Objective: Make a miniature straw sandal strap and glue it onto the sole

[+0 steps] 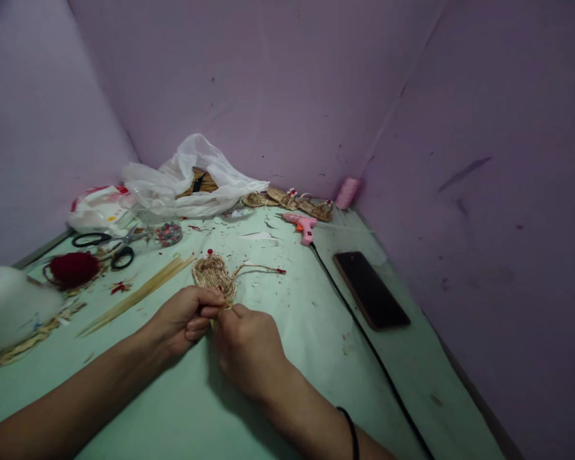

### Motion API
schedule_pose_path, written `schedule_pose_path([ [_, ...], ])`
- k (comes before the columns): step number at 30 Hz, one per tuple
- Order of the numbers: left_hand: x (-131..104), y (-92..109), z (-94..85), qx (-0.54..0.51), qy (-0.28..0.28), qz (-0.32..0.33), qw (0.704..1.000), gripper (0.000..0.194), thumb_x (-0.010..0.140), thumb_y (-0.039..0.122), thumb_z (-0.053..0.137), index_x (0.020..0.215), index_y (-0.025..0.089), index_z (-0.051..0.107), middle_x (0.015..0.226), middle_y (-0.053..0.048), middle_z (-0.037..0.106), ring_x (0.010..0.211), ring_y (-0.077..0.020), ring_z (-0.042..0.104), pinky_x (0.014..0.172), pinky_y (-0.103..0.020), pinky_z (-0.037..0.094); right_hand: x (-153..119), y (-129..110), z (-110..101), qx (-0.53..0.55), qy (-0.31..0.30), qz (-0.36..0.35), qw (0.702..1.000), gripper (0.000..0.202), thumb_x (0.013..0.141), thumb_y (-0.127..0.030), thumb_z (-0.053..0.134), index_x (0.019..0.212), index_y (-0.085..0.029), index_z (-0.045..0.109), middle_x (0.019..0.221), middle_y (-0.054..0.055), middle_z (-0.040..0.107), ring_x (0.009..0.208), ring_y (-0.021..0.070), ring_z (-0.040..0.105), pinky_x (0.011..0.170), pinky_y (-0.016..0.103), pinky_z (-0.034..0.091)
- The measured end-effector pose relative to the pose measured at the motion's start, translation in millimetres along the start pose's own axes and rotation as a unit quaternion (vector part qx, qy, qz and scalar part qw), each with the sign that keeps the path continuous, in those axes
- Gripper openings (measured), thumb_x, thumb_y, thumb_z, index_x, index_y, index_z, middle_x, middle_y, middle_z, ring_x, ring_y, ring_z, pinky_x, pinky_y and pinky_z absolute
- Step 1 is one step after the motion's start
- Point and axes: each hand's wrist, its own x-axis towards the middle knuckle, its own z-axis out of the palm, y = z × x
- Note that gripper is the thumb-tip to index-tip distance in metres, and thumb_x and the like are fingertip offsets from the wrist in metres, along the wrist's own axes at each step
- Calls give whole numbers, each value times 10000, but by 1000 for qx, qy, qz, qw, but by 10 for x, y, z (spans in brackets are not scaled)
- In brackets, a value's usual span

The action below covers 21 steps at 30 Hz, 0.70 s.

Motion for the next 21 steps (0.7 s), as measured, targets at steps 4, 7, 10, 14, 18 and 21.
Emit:
schedule_pose_path([
  [4, -12, -2, -2, -3, -12, 24, 1000, 227, 546, 174, 515, 438, 178, 315, 340, 95, 256, 258, -6, 150, 293, -172, 49, -18, -8, -38, -27, 11, -34, 999, 191, 736, -136, 453, 628, -150, 610, 562, 35, 602, 451, 106, 484, 435, 224, 292],
  [7, -52, 36, 7, 14, -12, 47, 999, 211, 555, 162, 541, 432, 162, 371, 316, 96, 269, 254, -3, 158, 299, -163, 49, 20, 7, -168, 84, 104, 39, 990, 153, 736, -226, 531, 626, -166, 620, 565, 18, 614, 484, 103, 502, 487, 215, 358],
  [10, -91, 71, 19, 52, -4, 64, 997, 184, 572, 168, 551, 446, 151, 417, 315, 96, 294, 256, -2, 166, 310, -157, 68, 91, 46, -241, 243, 144, 204, 937, 139, 723, -267, 547, 678, -158, 620, 620, 30, 623, 542, 123, 535, 544, 241, 420],
  [14, -106, 47, 47, 95, 1, 75, 993, 159, 591, 191, 533, 464, 154, 444, 307, 92, 324, 255, -17, 190, 318, -170, 108, 155, 97, -170, 491, -41, 354, 795, 153, 701, -293, 531, 720, -148, 576, 520, -15, 548, 389, 87, 447, 376, 203, 349],
  [18, -68, -9, 58, 151, 1, 84, 985, 113, 585, 175, 505, 477, 147, 491, 300, 86, 340, 270, -27, 199, 333, -183, 128, 159, 125, -84, 493, -33, 354, 794, 127, 634, -213, 583, 541, -137, 543, 437, -43, 496, 335, 27, 316, 344, 169, 225],
  [21, -35, -24, 40, 197, 3, 96, 976, 106, 567, 154, 510, 462, 141, 506, 295, 85, 332, 287, -35, 231, 347, -187, 153, 159, 152, -59, 491, -11, 349, 798, 137, 583, -153, 602, 464, -133, 537, 402, -36, 500, 374, 40, 386, 400, 176, 280],
])
